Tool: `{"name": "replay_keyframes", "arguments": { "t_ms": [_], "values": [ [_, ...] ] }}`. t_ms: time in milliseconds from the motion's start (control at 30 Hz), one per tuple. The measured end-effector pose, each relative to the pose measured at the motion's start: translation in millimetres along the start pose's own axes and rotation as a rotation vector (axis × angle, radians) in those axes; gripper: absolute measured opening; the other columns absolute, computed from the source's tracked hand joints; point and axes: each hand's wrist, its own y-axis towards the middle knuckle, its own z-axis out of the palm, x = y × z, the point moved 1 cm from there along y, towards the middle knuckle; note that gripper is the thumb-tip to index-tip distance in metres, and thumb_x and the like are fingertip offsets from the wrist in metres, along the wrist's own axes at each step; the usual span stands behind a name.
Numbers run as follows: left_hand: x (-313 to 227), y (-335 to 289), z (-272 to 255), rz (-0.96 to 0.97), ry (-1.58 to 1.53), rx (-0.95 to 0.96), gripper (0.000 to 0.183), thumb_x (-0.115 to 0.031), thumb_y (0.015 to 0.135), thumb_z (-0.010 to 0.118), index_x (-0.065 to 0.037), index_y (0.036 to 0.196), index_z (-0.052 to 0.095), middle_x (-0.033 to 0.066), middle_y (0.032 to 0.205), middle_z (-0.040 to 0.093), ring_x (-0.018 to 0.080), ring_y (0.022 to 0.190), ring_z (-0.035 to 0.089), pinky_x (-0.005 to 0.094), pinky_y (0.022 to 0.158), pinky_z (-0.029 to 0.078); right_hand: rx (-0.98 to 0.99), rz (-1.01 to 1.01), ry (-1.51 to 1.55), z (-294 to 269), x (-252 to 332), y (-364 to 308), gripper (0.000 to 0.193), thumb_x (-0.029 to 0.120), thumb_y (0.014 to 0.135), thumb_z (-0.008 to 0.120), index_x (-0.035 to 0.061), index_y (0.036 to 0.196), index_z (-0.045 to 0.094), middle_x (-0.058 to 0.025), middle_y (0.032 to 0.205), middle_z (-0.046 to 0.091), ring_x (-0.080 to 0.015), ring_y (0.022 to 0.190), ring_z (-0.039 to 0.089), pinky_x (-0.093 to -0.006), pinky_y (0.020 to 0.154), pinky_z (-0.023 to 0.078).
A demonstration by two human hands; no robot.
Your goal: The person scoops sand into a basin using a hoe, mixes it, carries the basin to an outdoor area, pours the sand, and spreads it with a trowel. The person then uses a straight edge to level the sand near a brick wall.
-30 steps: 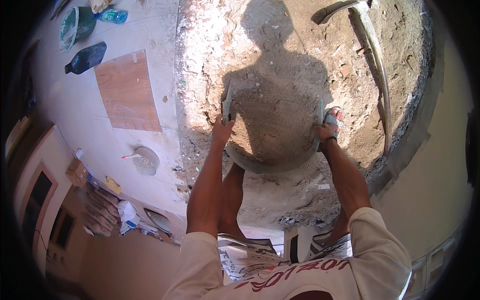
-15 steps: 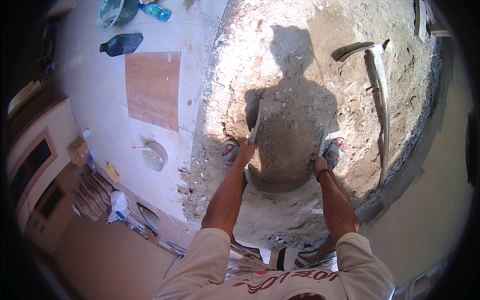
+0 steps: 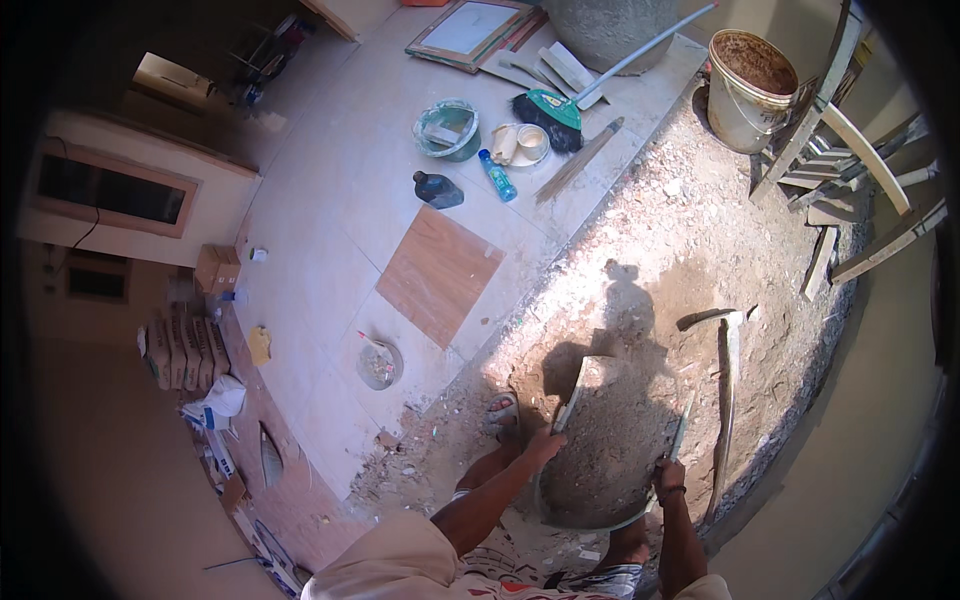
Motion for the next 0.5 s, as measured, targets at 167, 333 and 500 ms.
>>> {"name": "replay_keyframes", "arguments": {
  "t_ms": [167, 333, 500],
  "values": [
    [-159.5, -171.6, 4.4, 0.084, 0.309, 0.009, 0.033, -0.030, 0.079, 0.063, -0.001, 0.093, 0.058, 0.0033, 0.068, 0.054, 0.0164, 0.063, 0.052, 0.0328, 0.058, 0.043, 0.051, -0.183, -0.056, -43.2, 71.2, -73.1, 0.007, 0.007, 0.073, 0.053, 0.0061, 0.066, 0.054, -0.0037, 0.053, 0.049, -0.0177, 0.042, 0.046, -0.0320, 0.041, 0.039],
    [-165.0, -242.2, 20.8, 0.352, 0.280, -0.113, 0.047, -0.031, 0.082, 0.060, 0.006, 0.110, 0.051, 0.0126, 0.085, 0.056, 0.0267, 0.083, 0.055, 0.0383, 0.076, 0.043, 0.179, -0.175, 0.119, -63.4, 165.2, -196.2, 0.005, 0.009, 0.076, 0.051, 0.0063, 0.073, 0.051, -0.0011, 0.050, 0.042, -0.0148, 0.038, 0.041, -0.0309, 0.035, 0.035],
    [-217.3, -365.1, 36.1, 0.382, 0.321, -0.188, 0.058, -0.034, 0.085, 0.060, 0.010, 0.119, 0.044, 0.0249, 0.104, 0.057, 0.0325, 0.102, 0.055, 0.0409, 0.086, 0.042, 0.190, -0.297, 0.109, -90.0, 224.1, -284.8, 0.006, 0.011, 0.078, 0.051, 0.0068, 0.074, 0.052, 0.0002, 0.052, 0.044, -0.0114, 0.036, 0.040, -0.0258, 0.032, 0.031]
  ]
}}
